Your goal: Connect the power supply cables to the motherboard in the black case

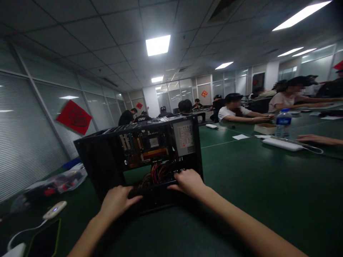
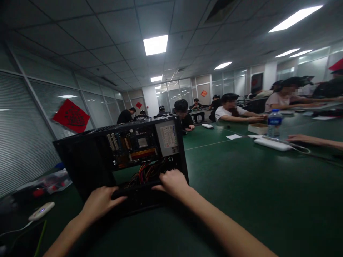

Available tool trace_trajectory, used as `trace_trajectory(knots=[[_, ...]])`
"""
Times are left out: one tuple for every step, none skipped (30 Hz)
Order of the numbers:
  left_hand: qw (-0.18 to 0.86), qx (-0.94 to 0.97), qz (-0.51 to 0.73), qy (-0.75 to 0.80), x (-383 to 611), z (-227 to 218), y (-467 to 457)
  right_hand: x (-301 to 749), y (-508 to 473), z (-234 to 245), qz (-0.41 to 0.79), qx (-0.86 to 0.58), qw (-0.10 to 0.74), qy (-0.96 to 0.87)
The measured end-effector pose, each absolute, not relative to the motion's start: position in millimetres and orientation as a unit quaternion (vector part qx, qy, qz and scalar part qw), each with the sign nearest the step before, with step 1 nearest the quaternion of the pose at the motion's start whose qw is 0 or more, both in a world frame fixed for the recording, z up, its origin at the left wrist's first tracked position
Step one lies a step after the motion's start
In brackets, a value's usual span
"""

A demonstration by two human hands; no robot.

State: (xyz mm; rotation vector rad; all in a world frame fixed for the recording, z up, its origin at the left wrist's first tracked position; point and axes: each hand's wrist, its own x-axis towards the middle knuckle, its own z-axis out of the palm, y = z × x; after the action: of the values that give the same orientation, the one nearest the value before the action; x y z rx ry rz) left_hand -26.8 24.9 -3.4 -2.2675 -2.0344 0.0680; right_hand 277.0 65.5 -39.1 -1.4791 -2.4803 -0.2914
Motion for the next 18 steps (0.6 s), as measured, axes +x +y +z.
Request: trace_trajectory(knots=[[0.077,-0.728,0.021,-0.681,-24.1,-6.2,23.6,275.5,65.9,-39.8,-0.1,-0.513,0.121,-0.844],[0.102,-0.715,0.018,-0.692,-21.4,-8.9,23.2,274.6,66.4,-40.4,-0.101,-0.514,0.124,-0.843],[0.122,-0.705,0.016,-0.699,-18.8,-11.5,23.4,274.4,66.8,-40.7,-0.1,-0.513,0.127,-0.843],[0.137,-0.699,0.011,-0.702,-16.8,-13.8,23.8,274.8,67.1,-41.1,-0.1,-0.51,0.13,-0.845],[0.146,-0.696,0.008,-0.703,-15.3,-15.5,24.1,275.7,67.5,-41.4,-0.101,-0.505,0.133,-0.847],[0.151,-0.696,0.006,-0.702,-14.4,-16.7,24.3,276.9,67.9,-41.7,-0.101,-0.502,0.137,-0.848],[0.153,-0.696,0.006,-0.701,-13.8,-17.6,24.3,278.1,68.3,-42.0,-0.101,-0.5,0.139,-0.849],[0.155,-0.696,0.007,-0.701,-13.5,-18.1,24.1,279.1,68.8,-42.3,-0.102,-0.498,0.141,-0.85],[0.159,-0.694,0.008,-0.702,-13.2,-18.5,24.1,279.9,69.3,-42.5,-0.103,-0.495,0.142,-0.851],[0.163,-0.69,0.01,-0.705,-13.1,-18.9,24.1,280.4,69.8,-42.7,-0.104,-0.493,0.143,-0.852],[0.17,-0.685,0.011,-0.708,-12.9,-19.2,24.4,280.5,70.3,-42.7,-0.104,-0.493,0.143,-0.852],[0.177,-0.682,0.013,-0.71,-12.8,-19.6,24.8,280.5,70.7,-42.6,-0.104,-0.494,0.143,-0.851],[0.182,-0.679,0.014,-0.712,-12.6,-19.9,25.3,280.4,71.1,-42.3,-0.104,-0.495,0.142,-0.851],[0.186,-0.677,0.015,-0.712,-12.5,-20.1,25.7,280.3,71.5,-41.9,-0.104,-0.496,0.141,-0.85],[0.188,-0.675,0.015,-0.713,-12.3,-20.3,26.0,280.4,71.8,-41.5,-0.106,-0.495,0.14,-0.851],[0.19,-0.675,0.014,-0.713,-11.8,-20.3,25.9,280.9,72.2,-41.1,-0.108,-0.492,0.138,-0.853],[0.189,-0.676,0.013,-0.712,-10.9,-20.3,25.4,281.9,72.7,-41.0,-0.111,-0.489,0.137,-0.855],[0.188,-0.677,0.012,-0.711,-9.5,-20.3,24.4,283.4,73.1,-41.1,-0.114,-0.485,0.135,-0.856]])
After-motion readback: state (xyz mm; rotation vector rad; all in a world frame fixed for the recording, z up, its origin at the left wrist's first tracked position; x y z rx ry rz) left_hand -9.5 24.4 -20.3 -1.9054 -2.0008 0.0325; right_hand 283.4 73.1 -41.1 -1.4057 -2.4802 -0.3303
